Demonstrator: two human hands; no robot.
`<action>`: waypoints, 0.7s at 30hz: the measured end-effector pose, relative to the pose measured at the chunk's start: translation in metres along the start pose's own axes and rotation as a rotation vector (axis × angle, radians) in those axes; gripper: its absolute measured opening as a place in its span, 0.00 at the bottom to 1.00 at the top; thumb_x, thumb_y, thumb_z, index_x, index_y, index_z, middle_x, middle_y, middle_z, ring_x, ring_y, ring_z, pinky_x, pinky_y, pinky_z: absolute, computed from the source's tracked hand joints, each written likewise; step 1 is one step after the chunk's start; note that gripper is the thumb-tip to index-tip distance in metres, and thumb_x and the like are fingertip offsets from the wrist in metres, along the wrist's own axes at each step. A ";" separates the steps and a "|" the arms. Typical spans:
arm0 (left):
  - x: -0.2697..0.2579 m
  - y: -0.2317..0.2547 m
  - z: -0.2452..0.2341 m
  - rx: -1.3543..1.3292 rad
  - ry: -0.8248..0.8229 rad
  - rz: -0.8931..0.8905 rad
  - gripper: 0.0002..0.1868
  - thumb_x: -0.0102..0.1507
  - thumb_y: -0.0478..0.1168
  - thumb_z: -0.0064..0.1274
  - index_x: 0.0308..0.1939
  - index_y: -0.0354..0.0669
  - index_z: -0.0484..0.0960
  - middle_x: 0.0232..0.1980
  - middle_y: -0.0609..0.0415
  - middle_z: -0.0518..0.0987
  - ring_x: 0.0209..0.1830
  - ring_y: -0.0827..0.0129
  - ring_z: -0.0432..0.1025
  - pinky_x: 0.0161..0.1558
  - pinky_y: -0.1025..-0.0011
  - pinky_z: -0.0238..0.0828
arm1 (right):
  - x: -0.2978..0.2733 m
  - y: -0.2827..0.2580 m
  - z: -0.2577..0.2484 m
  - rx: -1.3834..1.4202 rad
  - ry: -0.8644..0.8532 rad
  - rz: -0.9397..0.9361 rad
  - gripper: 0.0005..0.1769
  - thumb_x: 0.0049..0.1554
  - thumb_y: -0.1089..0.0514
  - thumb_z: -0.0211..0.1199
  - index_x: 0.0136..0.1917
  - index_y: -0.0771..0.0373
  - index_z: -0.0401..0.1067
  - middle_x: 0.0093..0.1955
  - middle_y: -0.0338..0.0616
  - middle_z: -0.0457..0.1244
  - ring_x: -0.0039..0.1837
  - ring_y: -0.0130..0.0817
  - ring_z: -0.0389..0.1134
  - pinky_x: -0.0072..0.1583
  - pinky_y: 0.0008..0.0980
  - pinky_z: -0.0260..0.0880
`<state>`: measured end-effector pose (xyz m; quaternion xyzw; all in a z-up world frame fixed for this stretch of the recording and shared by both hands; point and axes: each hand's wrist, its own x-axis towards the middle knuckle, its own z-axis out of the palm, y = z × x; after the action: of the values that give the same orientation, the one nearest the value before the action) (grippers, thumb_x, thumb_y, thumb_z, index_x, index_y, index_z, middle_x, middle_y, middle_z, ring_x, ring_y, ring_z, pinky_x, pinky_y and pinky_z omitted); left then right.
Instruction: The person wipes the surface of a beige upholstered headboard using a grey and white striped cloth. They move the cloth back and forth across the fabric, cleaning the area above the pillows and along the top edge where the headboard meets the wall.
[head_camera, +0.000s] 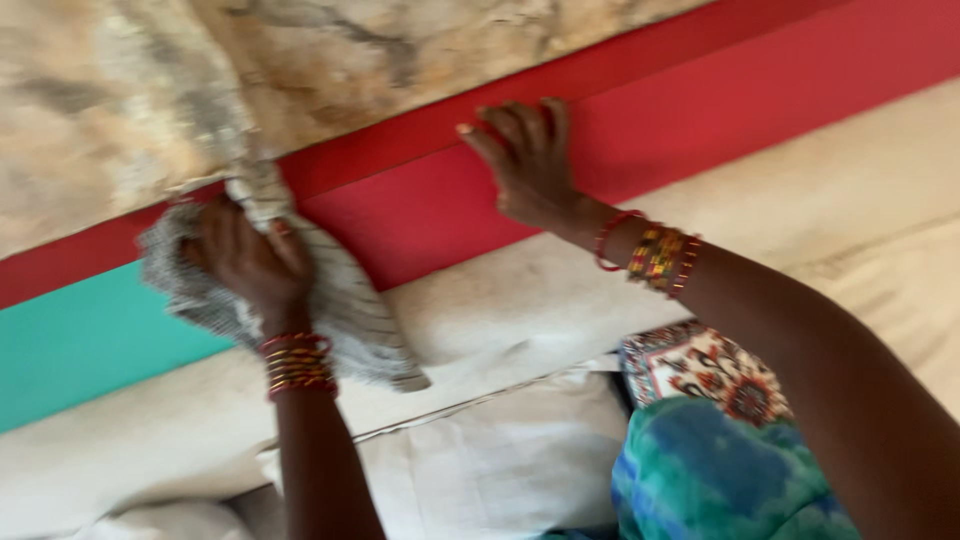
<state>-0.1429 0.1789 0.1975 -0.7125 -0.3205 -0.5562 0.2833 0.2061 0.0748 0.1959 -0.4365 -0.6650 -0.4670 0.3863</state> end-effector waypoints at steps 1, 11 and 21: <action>0.001 0.001 0.000 0.017 0.004 -0.009 0.26 0.79 0.52 0.32 0.53 0.33 0.79 0.59 0.33 0.78 0.65 0.40 0.69 0.67 0.41 0.52 | -0.002 0.000 -0.001 -0.001 -0.020 0.008 0.46 0.45 0.71 0.63 0.76 0.57 0.57 0.73 0.50 0.55 0.72 0.49 0.55 0.69 0.64 0.50; -0.010 -0.012 0.002 0.143 0.020 0.073 0.29 0.79 0.48 0.24 0.58 0.31 0.79 0.55 0.38 0.77 0.64 0.42 0.68 0.70 0.42 0.50 | -0.009 0.004 0.006 -0.065 -0.054 -0.010 0.49 0.49 0.64 0.66 0.80 0.51 0.54 0.75 0.50 0.52 0.74 0.50 0.54 0.72 0.65 0.51; -0.061 -0.041 0.042 0.158 -0.188 0.088 0.23 0.78 0.44 0.31 0.55 0.30 0.79 0.51 0.37 0.78 0.57 0.43 0.71 0.62 0.46 0.57 | -0.024 -0.006 0.023 -0.117 -0.050 0.076 0.44 0.63 0.60 0.61 0.85 0.44 0.44 0.82 0.46 0.49 0.80 0.46 0.52 0.79 0.64 0.52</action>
<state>-0.1596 0.2282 0.1305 -0.7504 -0.3570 -0.4470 0.3311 0.2053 0.0908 0.1658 -0.4948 -0.6288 -0.4792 0.3608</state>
